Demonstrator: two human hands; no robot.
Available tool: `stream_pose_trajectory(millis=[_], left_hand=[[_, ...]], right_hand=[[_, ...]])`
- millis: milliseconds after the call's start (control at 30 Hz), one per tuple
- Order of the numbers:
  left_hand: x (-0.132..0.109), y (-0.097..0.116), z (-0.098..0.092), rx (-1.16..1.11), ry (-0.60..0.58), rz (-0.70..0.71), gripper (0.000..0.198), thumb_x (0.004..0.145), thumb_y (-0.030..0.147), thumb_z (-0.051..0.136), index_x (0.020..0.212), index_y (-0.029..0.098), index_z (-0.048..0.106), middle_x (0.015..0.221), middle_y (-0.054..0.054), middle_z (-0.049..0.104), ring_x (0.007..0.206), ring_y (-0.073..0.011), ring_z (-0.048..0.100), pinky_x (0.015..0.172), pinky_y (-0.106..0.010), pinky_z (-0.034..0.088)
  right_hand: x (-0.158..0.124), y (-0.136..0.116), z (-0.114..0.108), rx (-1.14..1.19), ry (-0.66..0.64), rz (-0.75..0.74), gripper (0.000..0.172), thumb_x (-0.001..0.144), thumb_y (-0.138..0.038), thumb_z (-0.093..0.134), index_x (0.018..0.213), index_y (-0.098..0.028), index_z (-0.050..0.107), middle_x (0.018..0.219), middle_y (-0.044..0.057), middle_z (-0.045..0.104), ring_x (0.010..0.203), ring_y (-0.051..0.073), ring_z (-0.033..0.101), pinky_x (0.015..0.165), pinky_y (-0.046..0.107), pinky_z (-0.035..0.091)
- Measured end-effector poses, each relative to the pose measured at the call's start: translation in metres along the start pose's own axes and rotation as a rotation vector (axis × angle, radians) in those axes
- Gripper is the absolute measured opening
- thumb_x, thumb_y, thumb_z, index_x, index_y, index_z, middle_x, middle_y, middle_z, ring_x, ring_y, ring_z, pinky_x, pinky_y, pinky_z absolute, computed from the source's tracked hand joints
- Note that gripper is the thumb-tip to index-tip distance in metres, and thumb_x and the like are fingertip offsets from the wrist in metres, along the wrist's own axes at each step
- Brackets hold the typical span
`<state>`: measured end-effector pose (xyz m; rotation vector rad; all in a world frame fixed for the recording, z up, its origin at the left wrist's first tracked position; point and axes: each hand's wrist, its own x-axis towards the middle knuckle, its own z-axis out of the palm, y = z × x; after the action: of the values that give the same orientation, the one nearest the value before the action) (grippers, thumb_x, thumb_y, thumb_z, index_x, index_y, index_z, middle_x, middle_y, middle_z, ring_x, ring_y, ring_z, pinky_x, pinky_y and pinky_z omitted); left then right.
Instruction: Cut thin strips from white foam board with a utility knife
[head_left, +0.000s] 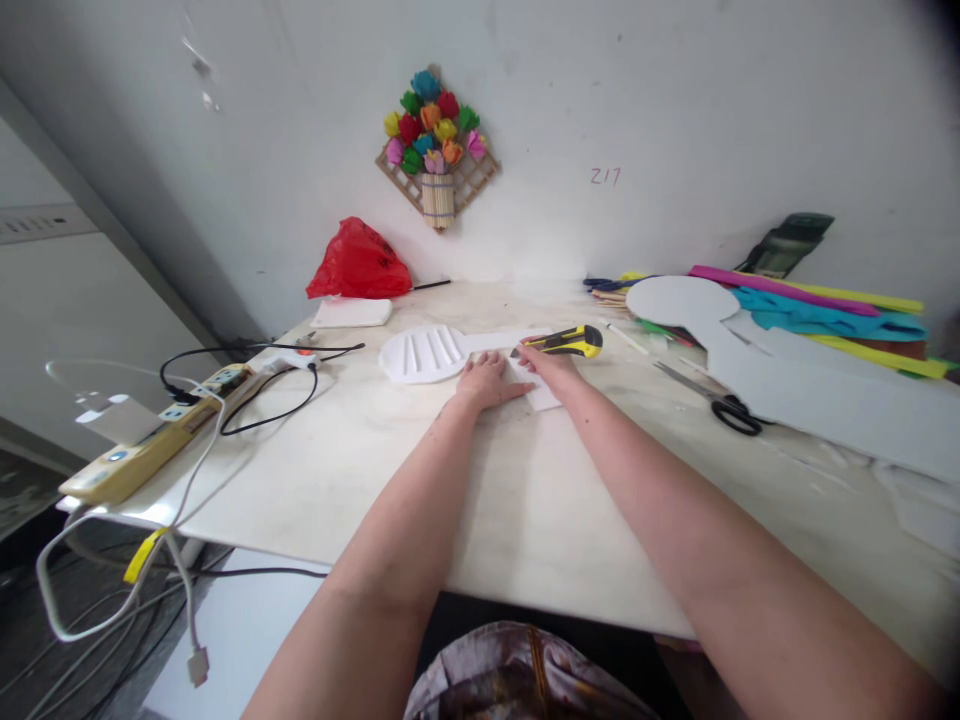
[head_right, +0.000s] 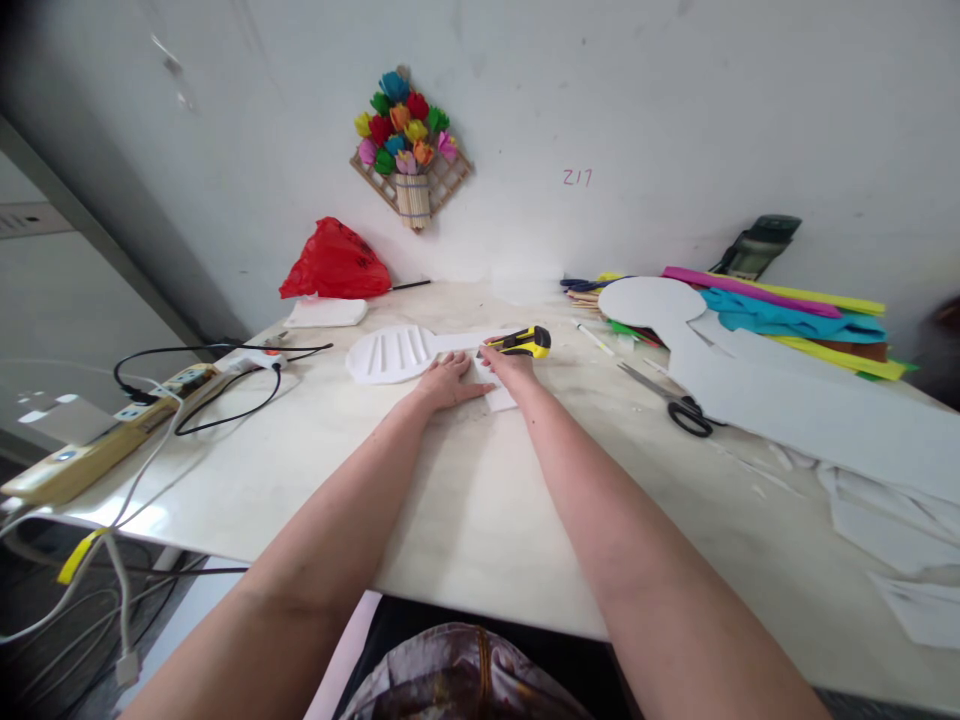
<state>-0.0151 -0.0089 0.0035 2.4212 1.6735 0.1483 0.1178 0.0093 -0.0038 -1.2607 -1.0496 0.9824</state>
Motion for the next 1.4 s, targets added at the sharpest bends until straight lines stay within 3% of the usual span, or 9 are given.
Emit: stream_pose_trajectory(millis=[1000,1400], left_hand=[[0.0011,-0.0009,0.0009,0.004,-0.01,0.002,0.093,0.073,0.079,0.027,0.143,0.018,0.028,0.154,-0.009,0.018,0.142,-0.0256,0.011,0.114,-0.042,0.013],[-0.0014,-0.0011,0.0012,0.063,-0.086,0.017,0.118,0.058,0.086,0.04,0.148,0.016,0.012,0.156,-0.011,0.003,0.142,-0.0285,-0.001,0.115,-0.045,0.005]], right_hand=[[0.0023,0.0013,0.0002,-0.052,0.007,0.0,0.009,0.071,-0.018,0.064,0.08,-0.017,0.062,0.057,-0.003,0.059,0.054,0.008,0.056,0.049,0.017,0.043],[0.0026,0.0013,0.0005,-0.057,0.007,0.031,0.012,0.07,-0.018,0.064,0.081,-0.016,0.063,0.059,-0.003,0.061,0.055,0.007,0.057,0.05,0.016,0.042]])
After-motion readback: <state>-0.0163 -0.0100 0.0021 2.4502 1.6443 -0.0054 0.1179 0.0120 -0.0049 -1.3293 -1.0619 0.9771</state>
